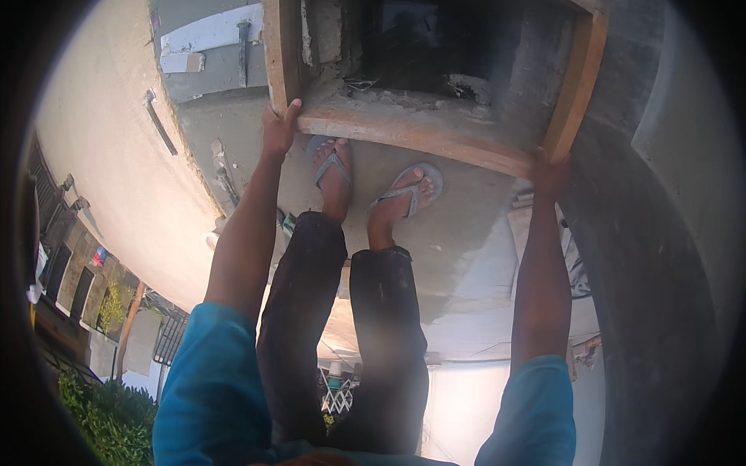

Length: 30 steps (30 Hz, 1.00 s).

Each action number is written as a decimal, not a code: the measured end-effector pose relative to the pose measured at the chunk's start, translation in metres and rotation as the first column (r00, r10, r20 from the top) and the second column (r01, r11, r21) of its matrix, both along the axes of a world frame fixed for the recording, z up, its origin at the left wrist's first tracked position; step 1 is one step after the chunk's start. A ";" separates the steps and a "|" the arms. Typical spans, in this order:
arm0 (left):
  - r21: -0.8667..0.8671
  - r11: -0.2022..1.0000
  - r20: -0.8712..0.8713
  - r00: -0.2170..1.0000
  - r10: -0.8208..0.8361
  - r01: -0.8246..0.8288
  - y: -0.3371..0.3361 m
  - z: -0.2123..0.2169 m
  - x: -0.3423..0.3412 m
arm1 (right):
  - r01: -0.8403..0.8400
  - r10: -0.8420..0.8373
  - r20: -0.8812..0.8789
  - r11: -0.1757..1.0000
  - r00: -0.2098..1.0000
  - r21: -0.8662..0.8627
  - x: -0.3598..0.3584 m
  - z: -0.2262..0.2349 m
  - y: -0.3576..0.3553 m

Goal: The person hammers nails into a wooden frame on a concrete floor, then moves the frame into a rectangular opening. They later walk to a pile of scrap wood, select two pieces, and carry them back to the work area.

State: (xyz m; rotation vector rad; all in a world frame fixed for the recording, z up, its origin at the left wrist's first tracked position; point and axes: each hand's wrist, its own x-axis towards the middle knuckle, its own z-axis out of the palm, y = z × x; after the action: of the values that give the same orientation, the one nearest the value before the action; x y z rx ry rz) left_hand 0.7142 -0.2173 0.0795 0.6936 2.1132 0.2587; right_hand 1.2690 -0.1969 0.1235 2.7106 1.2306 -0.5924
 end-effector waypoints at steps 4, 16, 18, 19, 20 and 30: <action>0.034 0.999 0.092 0.996 0.021 -0.024 0.001 0.006 0.004 | 0.051 -0.053 -0.110 0.998 0.993 -0.027 0.016 -0.009 0.003; -0.193 0.978 -0.122 0.988 -0.100 0.075 0.005 -0.005 0.013 | 0.175 -0.178 -0.390 0.984 0.904 -0.045 0.035 -0.012 0.007; -0.117 0.992 -0.051 0.997 -0.057 0.051 -0.003 -0.016 0.005 | 0.188 -0.192 -0.397 0.981 0.898 -0.050 0.040 -0.016 0.009; -0.051 0.999 -0.070 0.998 -0.007 0.003 -0.002 -0.018 0.007 | 0.200 -0.203 -0.394 0.979 0.896 -0.050 0.046 -0.015 0.009; 0.011 0.999 -0.092 0.995 0.050 -0.049 -0.003 -0.013 0.012 | 0.216 -0.229 -0.414 0.973 0.881 -0.079 0.040 -0.011 0.013; -0.329 0.465 0.214 0.415 0.885 -0.822 0.028 0.074 0.046 | 0.071 -0.015 -0.476 0.992 0.879 0.100 0.003 0.085 -0.010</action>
State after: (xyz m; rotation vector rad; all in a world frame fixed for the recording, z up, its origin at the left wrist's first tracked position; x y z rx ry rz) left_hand 0.7606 -0.1894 0.1536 -0.6230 1.9025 0.6959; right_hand 1.2724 -0.2070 0.2084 2.7847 1.3341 -1.2955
